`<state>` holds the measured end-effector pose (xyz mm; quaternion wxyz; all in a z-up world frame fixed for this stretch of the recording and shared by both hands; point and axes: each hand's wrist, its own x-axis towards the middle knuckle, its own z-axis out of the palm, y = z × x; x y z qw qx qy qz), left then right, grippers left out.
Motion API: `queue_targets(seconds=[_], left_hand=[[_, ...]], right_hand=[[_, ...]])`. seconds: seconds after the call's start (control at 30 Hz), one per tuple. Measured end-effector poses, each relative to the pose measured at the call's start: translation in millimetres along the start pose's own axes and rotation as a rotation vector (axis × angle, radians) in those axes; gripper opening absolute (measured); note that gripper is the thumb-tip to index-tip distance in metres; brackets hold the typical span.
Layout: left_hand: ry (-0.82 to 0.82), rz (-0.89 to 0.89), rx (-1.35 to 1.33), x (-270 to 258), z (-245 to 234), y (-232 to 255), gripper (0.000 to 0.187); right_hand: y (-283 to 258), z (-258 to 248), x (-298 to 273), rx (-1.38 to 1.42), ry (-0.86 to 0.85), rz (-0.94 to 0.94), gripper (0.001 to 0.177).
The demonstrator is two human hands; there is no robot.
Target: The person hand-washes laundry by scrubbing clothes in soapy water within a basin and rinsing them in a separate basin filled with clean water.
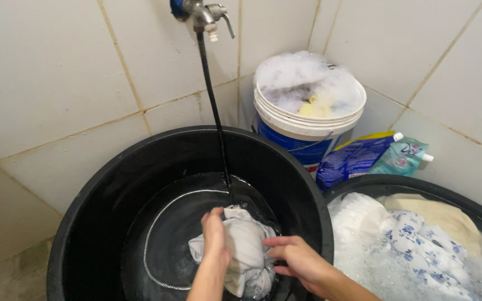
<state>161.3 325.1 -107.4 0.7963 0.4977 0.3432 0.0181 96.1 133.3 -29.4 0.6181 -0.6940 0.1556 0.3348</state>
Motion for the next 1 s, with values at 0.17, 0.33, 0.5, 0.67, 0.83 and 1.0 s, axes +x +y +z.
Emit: queue_targets(seconds=[0.17,0.33,0.5,0.67,0.83,1.0], left_hand=[[-0.028,0.162,0.243,-43,50,-4,0.050],[-0.136,0.451,0.402,-107,110,-1,0.050],[-0.311,0.624,0.496,-164,142,-14,0.049],[-0.539,0.687,0.608,-189,167,-57,0.044],[-0.852,0.571,0.946,-192,179,-131,0.029],[-1.157,0.280,1.474,-192,175,-205,0.030]], right_hand=[[9,-27,-11,0.171,0.096,-0.189,0.043],[1,-67,-37,0.320,0.220,-0.305,0.041],[7,-122,-69,0.421,0.320,-0.275,0.042],[42,-183,-88,0.440,0.511,-0.204,0.039],[110,-249,-94,0.255,0.726,-0.097,0.038],[190,-299,-87,-0.137,0.801,0.182,0.032]])
